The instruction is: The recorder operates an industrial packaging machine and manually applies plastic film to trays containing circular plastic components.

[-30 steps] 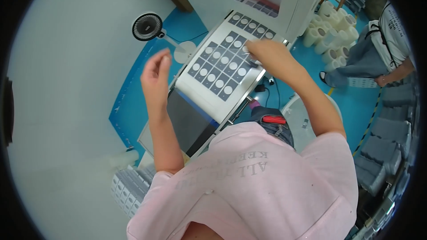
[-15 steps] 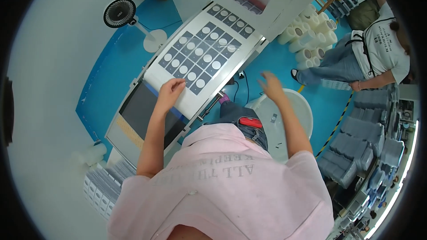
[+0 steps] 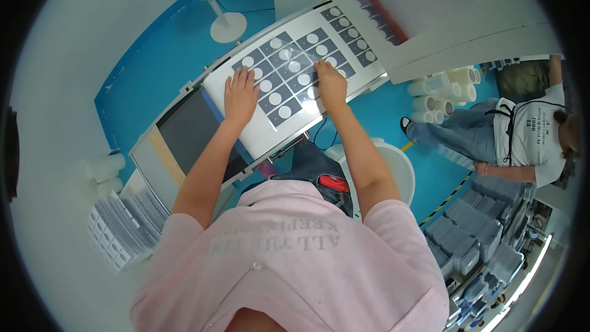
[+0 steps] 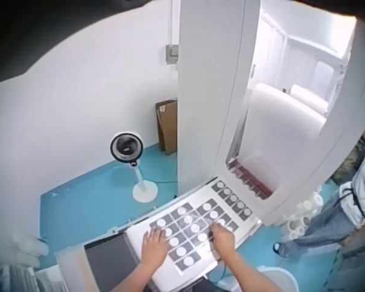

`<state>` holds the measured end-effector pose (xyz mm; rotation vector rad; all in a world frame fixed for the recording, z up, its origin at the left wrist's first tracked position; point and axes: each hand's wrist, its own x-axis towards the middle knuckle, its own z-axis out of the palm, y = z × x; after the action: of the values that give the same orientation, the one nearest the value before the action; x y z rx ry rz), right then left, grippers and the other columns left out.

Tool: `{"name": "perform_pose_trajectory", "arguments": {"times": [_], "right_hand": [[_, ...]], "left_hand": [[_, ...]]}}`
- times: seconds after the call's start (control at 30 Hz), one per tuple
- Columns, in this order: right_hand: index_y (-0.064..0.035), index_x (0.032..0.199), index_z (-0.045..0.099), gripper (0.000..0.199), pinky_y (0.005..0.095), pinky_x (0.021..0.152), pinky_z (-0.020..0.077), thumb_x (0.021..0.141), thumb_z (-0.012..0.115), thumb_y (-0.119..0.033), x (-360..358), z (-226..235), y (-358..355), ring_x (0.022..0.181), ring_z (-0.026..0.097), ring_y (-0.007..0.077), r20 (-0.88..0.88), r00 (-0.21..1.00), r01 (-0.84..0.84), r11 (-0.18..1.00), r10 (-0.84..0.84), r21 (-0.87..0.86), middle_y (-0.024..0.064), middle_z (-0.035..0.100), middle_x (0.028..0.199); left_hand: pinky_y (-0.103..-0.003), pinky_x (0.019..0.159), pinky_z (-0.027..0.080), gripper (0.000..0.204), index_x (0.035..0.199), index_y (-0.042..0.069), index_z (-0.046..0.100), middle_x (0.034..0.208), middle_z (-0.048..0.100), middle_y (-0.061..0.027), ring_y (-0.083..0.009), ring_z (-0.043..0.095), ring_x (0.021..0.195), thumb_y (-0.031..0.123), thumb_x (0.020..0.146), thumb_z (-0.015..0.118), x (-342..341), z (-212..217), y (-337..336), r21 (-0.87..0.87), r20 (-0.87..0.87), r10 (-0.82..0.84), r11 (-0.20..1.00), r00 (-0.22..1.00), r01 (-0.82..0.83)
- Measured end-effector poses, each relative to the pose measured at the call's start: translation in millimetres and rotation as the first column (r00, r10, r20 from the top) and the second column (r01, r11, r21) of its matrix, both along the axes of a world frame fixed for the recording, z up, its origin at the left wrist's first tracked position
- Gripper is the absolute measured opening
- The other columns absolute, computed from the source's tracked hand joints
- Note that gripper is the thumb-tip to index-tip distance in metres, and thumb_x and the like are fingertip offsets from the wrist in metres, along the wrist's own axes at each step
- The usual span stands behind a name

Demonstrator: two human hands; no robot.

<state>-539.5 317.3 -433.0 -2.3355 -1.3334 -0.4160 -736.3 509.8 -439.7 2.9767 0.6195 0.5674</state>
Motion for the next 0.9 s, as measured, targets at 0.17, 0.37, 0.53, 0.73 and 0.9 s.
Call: {"name": "perform_pose_trajectory", "arguments": {"times": [0.17,0.37,0.53,0.73,0.9], "right_hand": [[-0.0048,0.106,0.061,0.022,0.0428,0.058,0.054,0.085,0.056,-0.007,-82,11,6,0.077,0.069,0.0287,-0.019,0.997,-0.072,0.95,0.07,-0.303,0.0123,0.069,0.091],[-0.0015,0.104,0.063,0.028,0.0426,0.064,0.055,0.078,0.065,-0.012,-84,61,44,0.091,0.068,0.0299,-0.154,0.988,-0.085,0.889,0.017,-0.449,0.0153,0.068,0.102],[-0.001,0.112,0.066,0.036,0.0456,0.089,0.0519,0.076,0.065,-0.007,-76,14,53,0.113,0.063,0.0339,-0.118,0.993,-0.02,0.954,-0.016,-0.298,0.0188,0.066,0.118],[-0.0002,0.105,0.064,0.025,0.0439,0.092,0.051,0.081,0.059,0.001,-74,22,-20,0.112,0.062,0.0335,-0.364,0.835,-0.433,0.901,0.412,0.027,0.0153,0.065,0.12],[0.0033,0.111,0.059,0.031,0.0452,0.097,0.0464,0.08,0.06,0.002,-75,28,-3,0.112,0.058,0.0421,-0.345,0.891,-0.289,0.955,0.294,0.068,0.0219,0.062,0.122]], "left_hand": [[-0.046,0.11,0.035,0.044,0.129,0.006,0.057,0.141,0.053,-0.0133,-0.0298,0.047,0.132,0.024,0.09,0.064,1,5,12,-0.064,-0.019,-0.005,0.998,1.0,0.004],[-0.041,0.101,0.045,0.039,0.121,0.004,0.062,0.128,0.061,-0.012,-0.0293,0.056,0.121,0.006,0.083,0.063,-8,0,38,-0.212,0.128,-0.046,0.974,0.991,0.072],[-0.041,0.103,0.045,0.037,0.119,0.005,0.063,0.128,0.063,-0.0086,-0.0249,0.057,0.121,0.001,0.082,0.06,0,5,33,-0.007,0.178,-0.157,0.987,0.971,0.161],[-0.044,0.1,0.045,0.033,0.115,0.01,0.068,0.123,0.064,-0.0086,-0.0256,0.058,0.118,0.003,0.085,0.058,-6,5,53,-0.088,-0.007,-0.147,0.985,0.989,0.146],[-0.046,0.09,0.046,0.024,0.104,0.008,0.072,0.107,0.064,-0.008,-0.0294,0.058,0.106,0.008,0.083,0.06,49,31,57,-0.263,0.058,0.088,0.962,0.994,-0.069]]}}
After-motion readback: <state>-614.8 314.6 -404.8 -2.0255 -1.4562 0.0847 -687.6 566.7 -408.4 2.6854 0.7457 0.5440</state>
